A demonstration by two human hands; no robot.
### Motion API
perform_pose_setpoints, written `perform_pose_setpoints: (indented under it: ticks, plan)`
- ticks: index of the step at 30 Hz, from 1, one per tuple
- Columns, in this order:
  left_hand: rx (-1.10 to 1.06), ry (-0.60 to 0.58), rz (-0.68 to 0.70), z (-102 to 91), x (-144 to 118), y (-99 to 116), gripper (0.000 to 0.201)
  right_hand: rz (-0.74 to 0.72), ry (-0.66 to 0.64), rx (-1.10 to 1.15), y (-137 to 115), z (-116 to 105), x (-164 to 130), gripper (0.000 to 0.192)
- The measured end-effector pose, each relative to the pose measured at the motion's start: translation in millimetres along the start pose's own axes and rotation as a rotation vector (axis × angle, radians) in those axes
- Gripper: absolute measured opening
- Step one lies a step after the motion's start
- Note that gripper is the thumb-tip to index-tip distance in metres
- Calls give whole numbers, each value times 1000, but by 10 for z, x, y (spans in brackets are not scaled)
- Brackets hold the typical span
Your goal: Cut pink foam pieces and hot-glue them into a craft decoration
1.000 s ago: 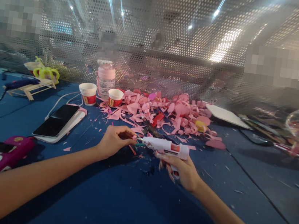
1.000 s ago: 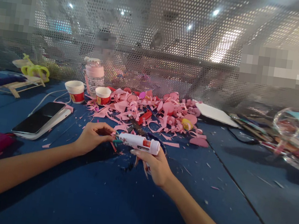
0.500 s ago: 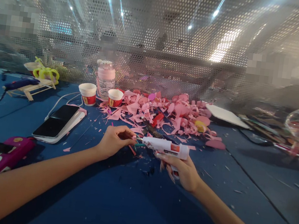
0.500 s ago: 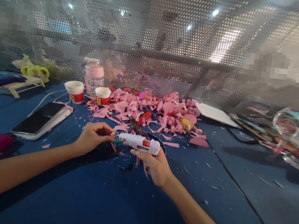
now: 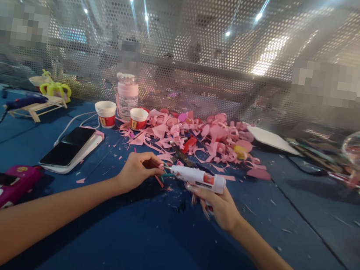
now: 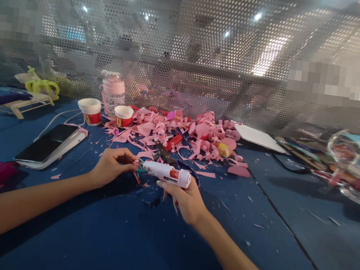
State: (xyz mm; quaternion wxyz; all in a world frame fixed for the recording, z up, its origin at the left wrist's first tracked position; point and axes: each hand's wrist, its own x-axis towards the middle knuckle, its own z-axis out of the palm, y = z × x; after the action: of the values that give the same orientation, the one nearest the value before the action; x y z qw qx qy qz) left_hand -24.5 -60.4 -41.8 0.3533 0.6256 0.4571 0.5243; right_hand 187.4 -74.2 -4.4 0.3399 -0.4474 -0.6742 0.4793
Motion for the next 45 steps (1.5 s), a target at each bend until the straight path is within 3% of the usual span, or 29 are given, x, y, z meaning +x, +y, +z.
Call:
perform_pose_setpoints:
  ticks: [4, 8, 12, 15, 19, 24, 28, 30, 32, 36, 39, 41, 45]
  plan:
    - [8, 31, 5, -2, -1, 4, 14, 58, -10, 35, 12, 8, -5, 27]
    - [-23, 120, -7, -1, 3, 7, 14, -125, 46, -79, 53, -87, 18, 24]
    - [-34, 164, -37, -27, 33, -19, 16, -344, 197, -527, 93, -293, 87, 18]
    - [-62, 190, -20, -65, 78, -53, 16, -388, 278, -929, 99, -381, 123, 13]
    - [-144, 299, -6, -118, 151, -111, 21, -295, 138, -1234, 125, -335, 128, 19]
    - [-179, 372, -47, -152, 200, -169, 26, -292, 30, -1286, 182, -305, 130, 23]
    - [-174, 383, -51, -149, 201, -175, 25, -374, 160, -1283, 99, -316, 107, 22]
    - [-173, 389, -44, -146, 201, -169, 26, -451, 281, -1272, 22, -240, 84, 21]
    - [-168, 387, -35, -147, 202, -162, 27, -540, 319, -1281, -46, -82, 67, 16]
    - [-164, 398, -26, -159, 202, -152, 27, -604, 119, -1393, -94, 375, 133, 20]
    - [-164, 397, -23, -173, 204, -160, 28, -589, 70, -1457, -78, 663, 310, 30]
    - [-162, 395, -17, -181, 207, -172, 29, -546, 35, -1473, -69, 775, 452, 34]
    - [-183, 402, -6, -185, 211, -190, 27, -483, -162, -1469, -82, 829, 605, 19]
